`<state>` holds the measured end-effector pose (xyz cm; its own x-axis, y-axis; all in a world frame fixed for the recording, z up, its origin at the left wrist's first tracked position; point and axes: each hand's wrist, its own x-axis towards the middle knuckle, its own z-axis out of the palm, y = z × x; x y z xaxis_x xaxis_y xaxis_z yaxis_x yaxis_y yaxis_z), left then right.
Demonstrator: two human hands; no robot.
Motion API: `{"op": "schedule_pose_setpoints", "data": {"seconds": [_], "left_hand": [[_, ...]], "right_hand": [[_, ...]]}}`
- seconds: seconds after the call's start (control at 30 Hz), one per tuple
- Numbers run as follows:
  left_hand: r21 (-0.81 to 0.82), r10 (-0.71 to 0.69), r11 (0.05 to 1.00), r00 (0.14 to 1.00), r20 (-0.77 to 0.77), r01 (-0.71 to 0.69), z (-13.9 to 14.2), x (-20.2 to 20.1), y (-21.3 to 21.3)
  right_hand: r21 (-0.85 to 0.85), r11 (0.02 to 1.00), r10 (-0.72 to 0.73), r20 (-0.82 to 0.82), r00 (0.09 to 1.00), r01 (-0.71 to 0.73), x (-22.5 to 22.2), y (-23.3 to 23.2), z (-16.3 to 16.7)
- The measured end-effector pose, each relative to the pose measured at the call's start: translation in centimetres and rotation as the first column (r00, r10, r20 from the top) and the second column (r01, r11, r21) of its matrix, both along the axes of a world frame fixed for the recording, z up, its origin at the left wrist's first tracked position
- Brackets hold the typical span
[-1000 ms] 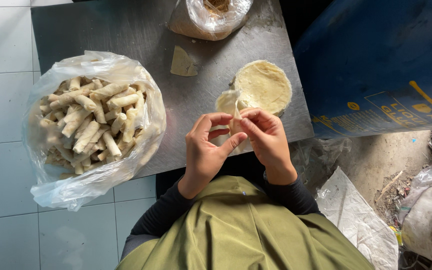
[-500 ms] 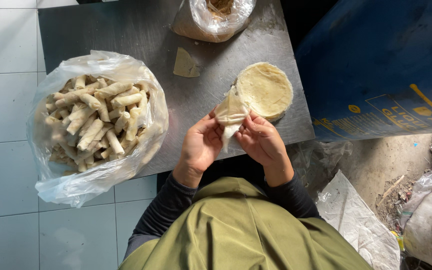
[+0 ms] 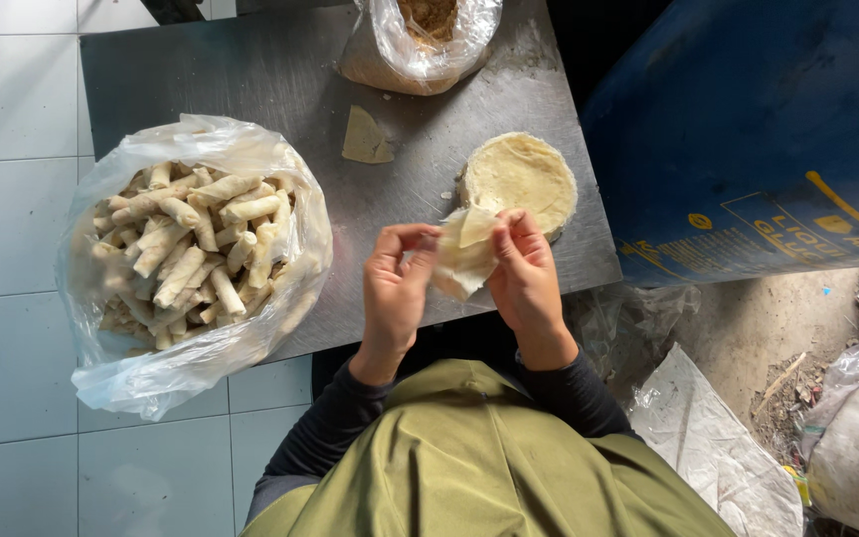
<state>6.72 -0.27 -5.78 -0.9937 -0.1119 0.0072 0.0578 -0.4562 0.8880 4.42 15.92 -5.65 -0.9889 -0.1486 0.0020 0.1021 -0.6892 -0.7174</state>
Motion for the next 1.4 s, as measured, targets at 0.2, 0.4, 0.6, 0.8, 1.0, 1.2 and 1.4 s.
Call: {"op": "schedule_pose_setpoints", "data": {"seconds": [0.2, 0.4, 0.6, 0.8, 1.0, 1.2, 1.4], "left_hand": [[0.204, -0.165, 0.964, 0.985, -0.055, 0.172, 0.3, -0.6, -0.5], [-0.206, -0.07, 0.974, 0.991, 0.11, 0.092, 0.3, -0.7, 0.5], [0.129, -0.008, 0.992, 1.0, -0.017, 0.01, 0.2, -1.0, 0.6], [-0.071, 0.015, 0.997, 1.0, -0.023, -0.017, -0.3, -0.8, 0.7], [0.351, -0.146, 0.93, 0.986, 0.082, 0.108, -1.6, -1.6, 1.1], [-0.214, -0.158, 0.966, 0.987, -0.031, 0.148, -1.5, -1.3, 1.0], [-0.287, 0.175, 0.928, 0.958, -0.226, -0.237, -2.4, -1.6, 0.0]], "right_hand": [[0.197, 0.978, -0.034, -0.175, 0.984, 0.068, 0.4, -0.3, 0.6], [0.404, 0.899, -0.084, -0.217, 0.973, 0.168, 1.0, -1.0, 1.1], [0.135, 0.991, -0.026, 0.029, 0.999, 0.022, 0.2, -0.3, 0.8], [0.159, 0.987, 0.008, -0.124, 0.992, 0.012, 0.1, 0.8, -0.9], [-0.086, 0.989, 0.128, 0.065, 0.99, -0.122, -0.1, 0.3, -0.1], [0.001, 0.992, 0.124, 0.117, 0.985, -0.125, 0.0, 0.0, 1.2], [0.342, 0.933, -0.099, -0.064, 0.993, 0.116, -1.3, 1.1, 0.0]]}}
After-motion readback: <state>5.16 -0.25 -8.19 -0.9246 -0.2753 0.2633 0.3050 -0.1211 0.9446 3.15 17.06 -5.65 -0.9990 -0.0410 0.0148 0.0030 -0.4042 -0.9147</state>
